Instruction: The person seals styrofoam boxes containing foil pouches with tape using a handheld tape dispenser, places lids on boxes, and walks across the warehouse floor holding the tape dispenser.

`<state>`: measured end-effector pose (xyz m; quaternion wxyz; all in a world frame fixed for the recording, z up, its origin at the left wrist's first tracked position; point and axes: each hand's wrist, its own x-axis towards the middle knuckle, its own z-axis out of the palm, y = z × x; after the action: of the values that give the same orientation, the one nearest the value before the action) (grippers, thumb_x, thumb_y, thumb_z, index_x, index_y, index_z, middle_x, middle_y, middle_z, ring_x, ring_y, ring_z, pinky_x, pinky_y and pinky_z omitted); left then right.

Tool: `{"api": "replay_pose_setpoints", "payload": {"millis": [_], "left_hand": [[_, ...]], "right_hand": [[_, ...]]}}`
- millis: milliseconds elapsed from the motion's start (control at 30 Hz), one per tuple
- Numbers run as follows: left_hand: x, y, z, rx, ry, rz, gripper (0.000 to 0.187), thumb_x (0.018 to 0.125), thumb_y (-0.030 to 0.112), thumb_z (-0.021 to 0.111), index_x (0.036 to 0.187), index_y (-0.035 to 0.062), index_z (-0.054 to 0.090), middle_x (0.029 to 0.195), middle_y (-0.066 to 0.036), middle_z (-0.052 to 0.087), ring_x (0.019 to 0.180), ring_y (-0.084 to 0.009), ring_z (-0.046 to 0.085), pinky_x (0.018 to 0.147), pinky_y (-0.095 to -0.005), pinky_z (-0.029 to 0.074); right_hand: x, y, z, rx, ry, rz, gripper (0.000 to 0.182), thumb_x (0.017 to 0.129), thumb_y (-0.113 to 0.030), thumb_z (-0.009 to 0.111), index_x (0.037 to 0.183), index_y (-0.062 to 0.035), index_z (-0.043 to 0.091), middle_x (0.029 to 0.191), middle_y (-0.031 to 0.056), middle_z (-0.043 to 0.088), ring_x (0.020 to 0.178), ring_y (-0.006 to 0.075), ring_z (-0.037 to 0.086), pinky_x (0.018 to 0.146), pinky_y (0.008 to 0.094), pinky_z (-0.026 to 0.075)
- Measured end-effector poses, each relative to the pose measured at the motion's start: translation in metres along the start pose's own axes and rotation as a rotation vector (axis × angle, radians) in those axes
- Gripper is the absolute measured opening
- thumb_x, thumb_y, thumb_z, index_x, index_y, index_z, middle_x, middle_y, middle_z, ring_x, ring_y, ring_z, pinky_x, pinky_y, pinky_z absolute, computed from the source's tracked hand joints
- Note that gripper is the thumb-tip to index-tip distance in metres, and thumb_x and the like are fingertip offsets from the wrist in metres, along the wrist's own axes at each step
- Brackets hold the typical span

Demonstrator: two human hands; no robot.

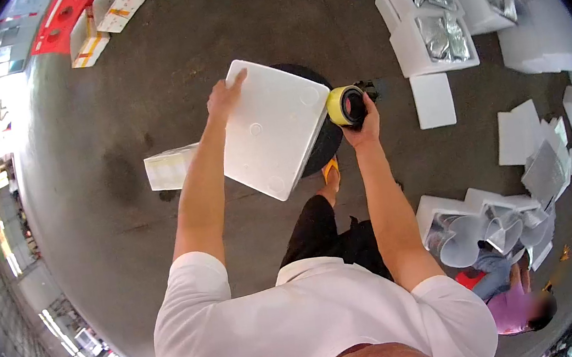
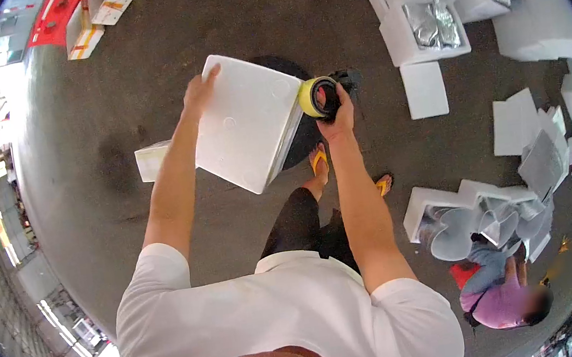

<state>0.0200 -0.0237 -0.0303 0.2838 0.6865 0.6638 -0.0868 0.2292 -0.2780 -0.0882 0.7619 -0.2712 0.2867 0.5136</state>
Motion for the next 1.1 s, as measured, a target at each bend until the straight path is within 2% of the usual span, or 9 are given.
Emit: {"api": "replay_pose_setpoints", "payload": {"millis": [100, 267, 500, 567, 767, 833, 933, 1000, 1100], "left_hand": [[-0.011, -0.007, -0.008, -0.130, 0.002, 0.028, 0.104, 0.073, 0.086, 0.036, 0.124, -0.0044, 0.050, 0.128, -0.029, 0.051, 0.124, -0.0408, 0.048, 0.102, -0.0456, 0.036], [-0.097, -0.024, -0.026, -0.391, 0.179, -0.139, 0.096, 0.078, 0.080, 0.041, 0.120, -0.0057, 0.050, 0.122, -0.028, 0.054, 0.117, -0.0380, 0.052, 0.098, -0.0439, 0.038], [-0.115, -0.115, 0.011, -1.182, 0.402, 0.217, 0.064, 0.094, 0.057, 0.042, 0.117, -0.0021, 0.049, 0.109, -0.010, 0.052, 0.102, -0.0178, 0.046, 0.092, -0.0303, 0.035], [-0.108, -0.128, 0.009, -1.000, 0.188, 0.274, 0.062, 0.094, 0.055, 0.043, 0.121, 0.0003, 0.050, 0.108, -0.010, 0.056, 0.107, -0.0179, 0.046, 0.097, -0.0319, 0.033], [-0.116, -0.083, -0.036, -0.887, -0.054, -0.050, 0.072, 0.093, 0.056, 0.047, 0.134, -0.0028, 0.039, 0.122, -0.019, 0.055, 0.102, -0.0281, 0.061, 0.077, -0.0420, 0.055], [-0.089, -0.076, -0.027, -0.765, 0.114, -0.120, 0.076, 0.094, 0.056, 0.044, 0.142, -0.0005, 0.029, 0.128, -0.022, 0.051, 0.111, -0.0315, 0.057, 0.087, -0.0482, 0.050], [0.005, -0.101, -0.015, -0.127, 0.040, 0.598, 0.082, 0.092, 0.060, 0.040, 0.146, 0.0012, 0.021, 0.133, -0.027, 0.047, 0.122, -0.0379, 0.049, 0.100, -0.0545, 0.038], [0.002, -0.037, -0.033, 0.074, 0.137, 0.278, 0.087, 0.090, 0.065, 0.036, 0.148, 0.0030, 0.016, 0.136, -0.029, 0.043, 0.129, -0.0412, 0.039, 0.108, -0.0555, 0.025], [-0.087, 0.078, -0.032, 0.380, 0.112, 0.231, 0.091, 0.088, 0.070, 0.033, 0.149, 0.0047, 0.016, 0.139, -0.029, 0.040, 0.131, -0.0421, 0.038, 0.107, -0.0550, 0.026]], "right_hand": [[-0.017, 0.012, 0.034, -0.007, -0.093, -0.013, 0.032, 0.098, -0.029, 0.045, 0.114, -0.0047, 0.058, 0.113, 0.0081, 0.063, 0.100, 0.0224, 0.063, 0.090, 0.0366, 0.051], [-0.076, 0.010, 0.060, -0.136, -0.148, -0.009, 0.032, 0.096, -0.031, 0.049, 0.113, -0.0062, 0.060, 0.111, 0.0080, 0.065, 0.101, 0.0242, 0.064, 0.088, 0.0405, 0.052], [-0.202, 0.031, 0.022, -0.306, -0.199, 0.190, 0.048, 0.094, -0.034, 0.046, 0.126, 0.0009, 0.051, 0.126, 0.0153, 0.058, 0.114, 0.0290, 0.058, 0.098, 0.0440, 0.046], [-0.214, 0.035, 0.017, -0.425, -0.319, 0.331, 0.049, 0.093, -0.034, 0.049, 0.126, 0.0016, 0.050, 0.124, 0.0162, 0.059, 0.113, 0.0290, 0.058, 0.098, 0.0428, 0.046], [-0.208, -0.062, -0.037, -0.492, -0.056, 0.007, 0.028, 0.090, -0.026, 0.061, 0.105, -0.0020, 0.060, 0.097, 0.0091, 0.066, 0.089, 0.0225, 0.066, 0.077, 0.0376, 0.055], [-0.210, -0.095, -0.035, -0.574, -0.071, -0.112, 0.027, 0.089, -0.026, 0.062, 0.102, -0.0022, 0.061, 0.095, 0.0084, 0.066, 0.086, 0.0215, 0.066, 0.075, 0.0376, 0.054], [-0.189, -0.130, -0.053, -0.637, 0.025, -0.135, 0.036, 0.086, -0.025, 0.065, 0.113, -0.0010, 0.058, 0.107, 0.0092, 0.063, 0.096, 0.0204, 0.063, 0.079, 0.0362, 0.053], [-0.170, -0.137, -0.056, -0.677, 0.072, -0.161, 0.043, 0.085, -0.026, 0.068, 0.119, -0.0032, 0.056, 0.113, 0.0085, 0.060, 0.101, 0.0208, 0.060, 0.082, 0.0349, 0.050], [-0.141, -0.133, -0.057, -0.657, -0.026, -0.244, 0.058, 0.083, -0.020, 0.071, 0.136, -0.0105, 0.049, 0.119, 0.0090, 0.059, 0.104, 0.0215, 0.059, 0.083, 0.0345, 0.050]]}}
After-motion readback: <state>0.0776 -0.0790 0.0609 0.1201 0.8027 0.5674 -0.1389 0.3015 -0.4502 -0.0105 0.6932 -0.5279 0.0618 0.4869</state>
